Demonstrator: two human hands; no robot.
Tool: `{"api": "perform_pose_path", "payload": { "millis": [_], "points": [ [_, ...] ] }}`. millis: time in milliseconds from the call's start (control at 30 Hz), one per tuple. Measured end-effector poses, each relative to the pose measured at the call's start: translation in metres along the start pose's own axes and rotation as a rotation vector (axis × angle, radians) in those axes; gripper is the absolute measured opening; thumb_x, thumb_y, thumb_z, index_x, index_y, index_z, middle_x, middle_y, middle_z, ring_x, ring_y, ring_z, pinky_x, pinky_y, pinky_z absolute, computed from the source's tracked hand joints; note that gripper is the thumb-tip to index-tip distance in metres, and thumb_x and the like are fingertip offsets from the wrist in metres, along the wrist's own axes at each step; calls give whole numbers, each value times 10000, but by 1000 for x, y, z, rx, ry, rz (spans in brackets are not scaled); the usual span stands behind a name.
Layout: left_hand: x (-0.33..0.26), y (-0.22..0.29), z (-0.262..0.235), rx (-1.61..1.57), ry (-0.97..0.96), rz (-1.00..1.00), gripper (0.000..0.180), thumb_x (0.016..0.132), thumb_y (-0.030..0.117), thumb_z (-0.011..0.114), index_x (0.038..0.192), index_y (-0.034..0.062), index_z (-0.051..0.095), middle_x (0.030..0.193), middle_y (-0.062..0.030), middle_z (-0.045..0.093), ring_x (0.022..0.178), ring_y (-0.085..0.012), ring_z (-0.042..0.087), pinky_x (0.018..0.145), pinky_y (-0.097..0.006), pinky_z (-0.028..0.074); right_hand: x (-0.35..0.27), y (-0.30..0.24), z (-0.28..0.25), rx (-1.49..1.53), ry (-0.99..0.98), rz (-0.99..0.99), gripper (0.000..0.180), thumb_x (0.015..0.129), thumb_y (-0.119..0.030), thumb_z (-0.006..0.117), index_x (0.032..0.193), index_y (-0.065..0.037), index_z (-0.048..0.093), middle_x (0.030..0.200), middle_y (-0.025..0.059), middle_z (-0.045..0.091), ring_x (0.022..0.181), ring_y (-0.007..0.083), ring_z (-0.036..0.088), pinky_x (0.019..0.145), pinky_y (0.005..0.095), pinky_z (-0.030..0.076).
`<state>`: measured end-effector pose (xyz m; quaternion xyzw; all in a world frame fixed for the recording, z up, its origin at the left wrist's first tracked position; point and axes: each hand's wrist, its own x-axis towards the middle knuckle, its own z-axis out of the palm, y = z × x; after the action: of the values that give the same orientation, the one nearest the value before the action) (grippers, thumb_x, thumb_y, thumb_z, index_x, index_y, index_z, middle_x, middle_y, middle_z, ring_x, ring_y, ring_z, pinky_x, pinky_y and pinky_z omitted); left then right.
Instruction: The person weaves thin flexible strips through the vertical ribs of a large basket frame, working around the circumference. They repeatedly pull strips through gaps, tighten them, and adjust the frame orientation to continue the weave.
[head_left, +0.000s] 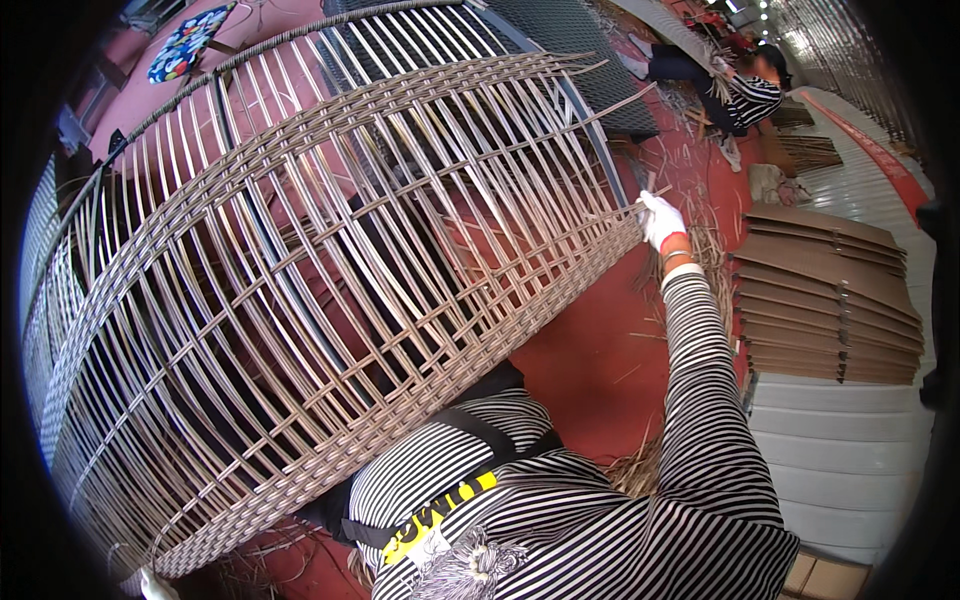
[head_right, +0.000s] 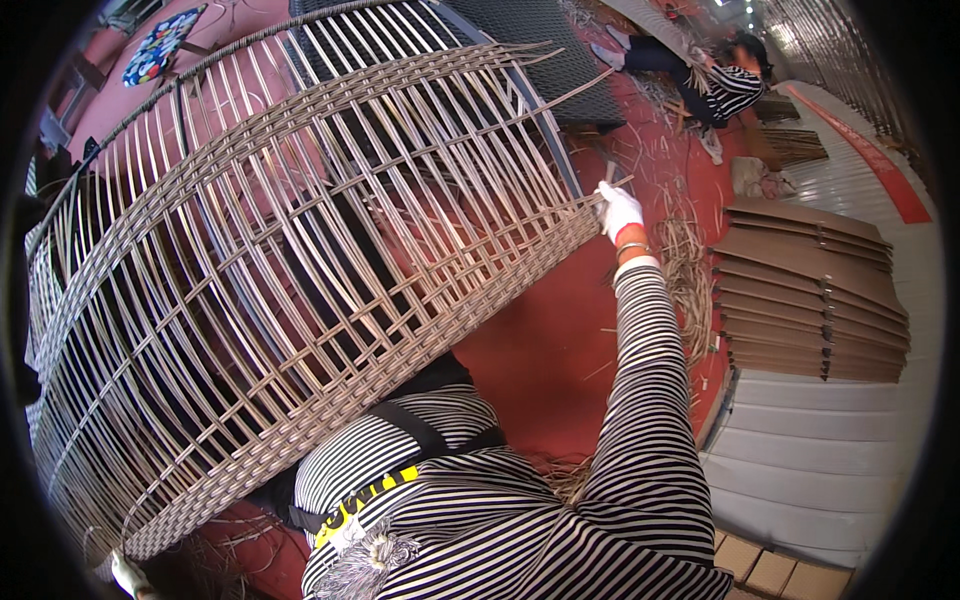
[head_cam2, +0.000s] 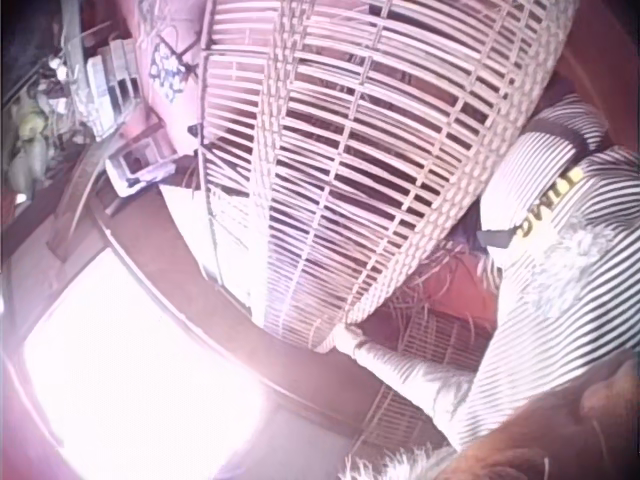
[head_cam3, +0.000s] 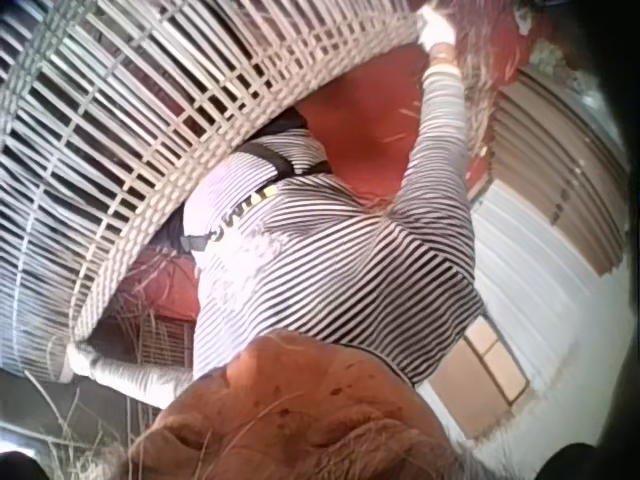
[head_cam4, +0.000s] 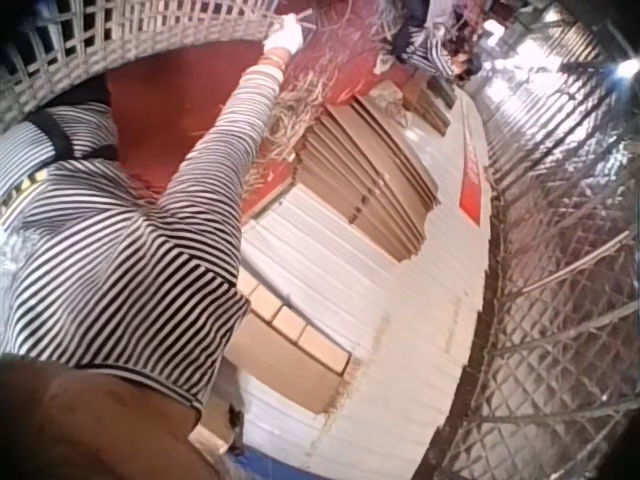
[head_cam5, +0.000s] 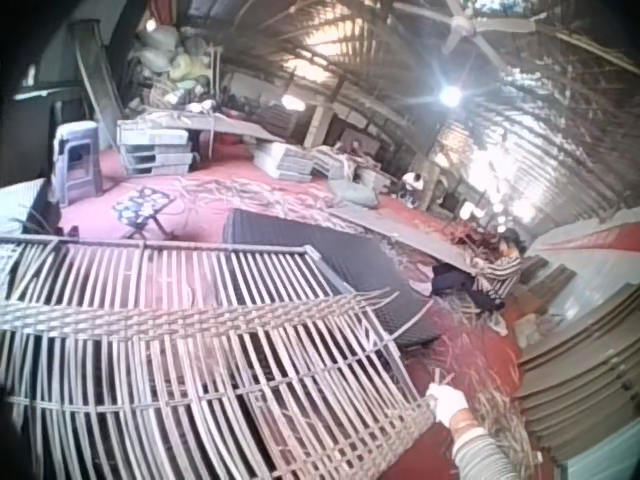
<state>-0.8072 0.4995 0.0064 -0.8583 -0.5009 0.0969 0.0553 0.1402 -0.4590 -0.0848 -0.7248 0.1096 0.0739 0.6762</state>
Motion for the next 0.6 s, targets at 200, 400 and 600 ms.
{"api": "perform_pose_path", "payload": {
  "millis": [200, 400, 600],
  "points": [
    [23, -33, 9, 536, -179, -200, 383, 963, 314, 711, 1259, 73, 744, 1241, -180, 745, 1123, -352, 723, 962, -455, 576, -39, -53, 39, -1102, 805, -219, 742, 892, -536, 858, 1431, -64, 663, 1261, 221, 744, 1164, 437, 713, 1008, 553, 552],
    [47, 114, -42, -83, 474, -226, 497, 1122, 246, 478, 1550, 3, 554, 1574, -165, 603, 1376, -285, 621, 1158, -372, 504, -193, -93, 211, -1131, -7, -1081, 346, 857, -124, 798, 1203, -130, 788, 1256, 86, 756, 1240, 303, 668, 1119, 465, 482],
    [-70, 531, -109, -407, 300, 752, 554, 748, 118, 936, 1265, 107, 735, 1266, -105, 739, 1244, -277, 678, 1111, -427, 524, -252, -41, 288, -1085, -455, -1214, 187, 946, -305, 784, 1099, -199, 805, 1222, -4, 694, 1243, 241, 606, 1233, 510, 381]
  ]
}}
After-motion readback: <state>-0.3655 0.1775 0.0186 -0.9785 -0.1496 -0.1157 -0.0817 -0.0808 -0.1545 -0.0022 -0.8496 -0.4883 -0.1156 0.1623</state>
